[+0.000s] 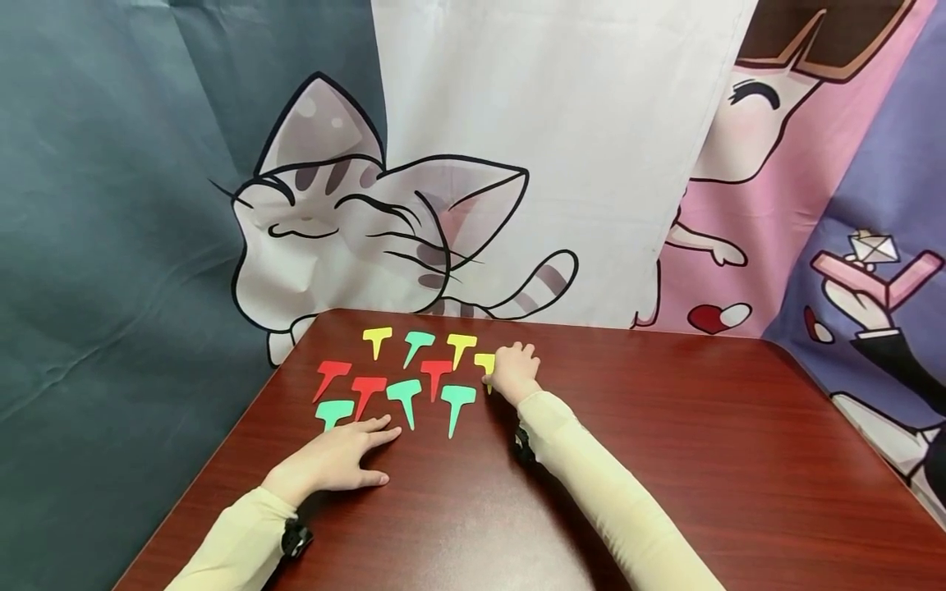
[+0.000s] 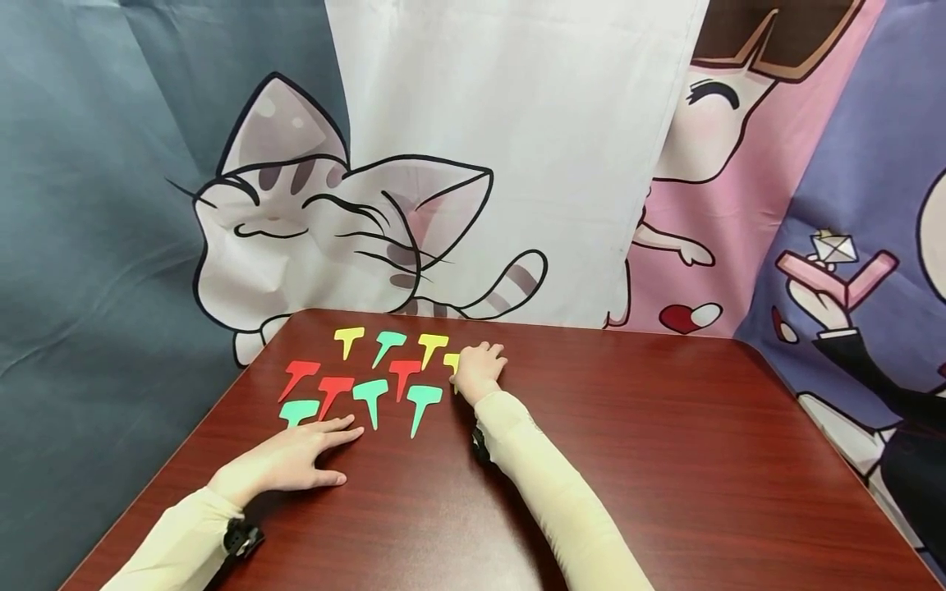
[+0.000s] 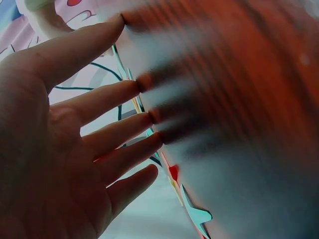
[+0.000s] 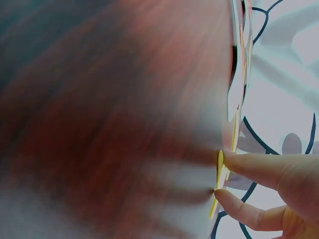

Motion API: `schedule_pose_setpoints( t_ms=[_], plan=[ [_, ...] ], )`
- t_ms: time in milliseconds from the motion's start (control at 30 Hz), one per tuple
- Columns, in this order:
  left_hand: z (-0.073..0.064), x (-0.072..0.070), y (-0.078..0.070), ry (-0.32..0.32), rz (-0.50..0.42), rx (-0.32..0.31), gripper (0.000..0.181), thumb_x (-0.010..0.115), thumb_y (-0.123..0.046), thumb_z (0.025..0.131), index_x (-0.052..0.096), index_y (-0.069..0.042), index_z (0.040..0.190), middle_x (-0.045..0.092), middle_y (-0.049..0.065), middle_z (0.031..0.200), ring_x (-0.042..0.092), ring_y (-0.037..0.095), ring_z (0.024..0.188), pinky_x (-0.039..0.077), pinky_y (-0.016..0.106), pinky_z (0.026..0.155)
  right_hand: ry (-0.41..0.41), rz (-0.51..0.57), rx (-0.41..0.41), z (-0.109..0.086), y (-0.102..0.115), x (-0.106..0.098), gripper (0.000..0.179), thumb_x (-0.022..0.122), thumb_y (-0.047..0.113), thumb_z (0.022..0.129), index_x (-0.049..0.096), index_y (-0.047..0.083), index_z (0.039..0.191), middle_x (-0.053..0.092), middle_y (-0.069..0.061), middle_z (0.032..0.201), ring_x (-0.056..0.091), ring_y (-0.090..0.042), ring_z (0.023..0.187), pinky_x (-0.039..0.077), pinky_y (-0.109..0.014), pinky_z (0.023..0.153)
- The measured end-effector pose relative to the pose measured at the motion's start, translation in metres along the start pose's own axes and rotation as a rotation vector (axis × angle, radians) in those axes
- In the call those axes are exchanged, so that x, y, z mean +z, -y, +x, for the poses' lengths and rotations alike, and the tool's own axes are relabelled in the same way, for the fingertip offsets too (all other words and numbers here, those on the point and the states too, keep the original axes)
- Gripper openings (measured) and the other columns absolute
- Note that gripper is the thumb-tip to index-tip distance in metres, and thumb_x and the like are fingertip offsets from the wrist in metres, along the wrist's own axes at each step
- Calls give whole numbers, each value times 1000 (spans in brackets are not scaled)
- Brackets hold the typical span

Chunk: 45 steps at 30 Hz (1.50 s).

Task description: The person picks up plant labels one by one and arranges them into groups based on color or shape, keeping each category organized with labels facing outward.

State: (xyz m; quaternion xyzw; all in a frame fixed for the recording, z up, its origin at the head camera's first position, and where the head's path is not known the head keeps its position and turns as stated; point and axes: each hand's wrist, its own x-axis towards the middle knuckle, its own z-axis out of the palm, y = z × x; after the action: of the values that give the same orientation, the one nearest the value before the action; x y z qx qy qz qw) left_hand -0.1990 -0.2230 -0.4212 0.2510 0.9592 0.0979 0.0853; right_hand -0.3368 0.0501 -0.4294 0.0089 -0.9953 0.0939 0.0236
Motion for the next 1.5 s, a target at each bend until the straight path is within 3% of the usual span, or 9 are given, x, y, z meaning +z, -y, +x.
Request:
schedule_pose_setpoints(
  t_ms=[533, 867, 1100, 1367, 1500],
  plan=[
    [1, 0, -1, 0, 8, -11, 68, 70, -43, 80, 49, -20, 140, 43, 10, 147, 45, 35, 130, 40, 52, 102, -3, 55, 45, 1, 1, -3, 41, 79, 36, 74, 65, 4, 95, 57, -18, 102, 47, -37, 106, 44, -52, 85],
    [1, 1, 1, 8, 18, -5, 68, 70, -44, 80, 49, -19, 140, 43, 10, 147, 44, 36, 131, 38, 53, 104, 21, 89, 96, 3, 1, -2, 39, 76, 31, 76, 64, 3, 100, 55, -20, 110, 43, -39, 113, 39, -57, 93],
    [1, 1, 1, 4, 22, 0, 68, 71, -42, 80, 49, -19, 140, 43, 11, 147, 43, 37, 131, 37, 55, 103, 27, 90, 101, 4, 2, -2, 33, 74, 27, 77, 64, 2, 97, 53, -21, 111, 38, -40, 118, 34, -63, 97],
    [1, 0, 0, 7, 15, -6, 68, 70, -43, 80, 49, -19, 140, 43, 10, 147, 43, 36, 132, 37, 53, 104, 23, 97, 86, 3, 0, 2, 32, 74, 29, 78, 64, 3, 94, 51, -22, 112, 37, -41, 118, 35, -61, 95],
    [0, -1, -1, 5, 20, -1, 68, 70, -43, 80, 49, -18, 140, 43, 11, 147, 44, 37, 131, 38, 54, 103, 31, 110, 75, 4, -1, 3, 27, 74, 29, 79, 63, 4, 84, 50, -22, 110, 37, -41, 116, 35, -60, 93]
  ],
)
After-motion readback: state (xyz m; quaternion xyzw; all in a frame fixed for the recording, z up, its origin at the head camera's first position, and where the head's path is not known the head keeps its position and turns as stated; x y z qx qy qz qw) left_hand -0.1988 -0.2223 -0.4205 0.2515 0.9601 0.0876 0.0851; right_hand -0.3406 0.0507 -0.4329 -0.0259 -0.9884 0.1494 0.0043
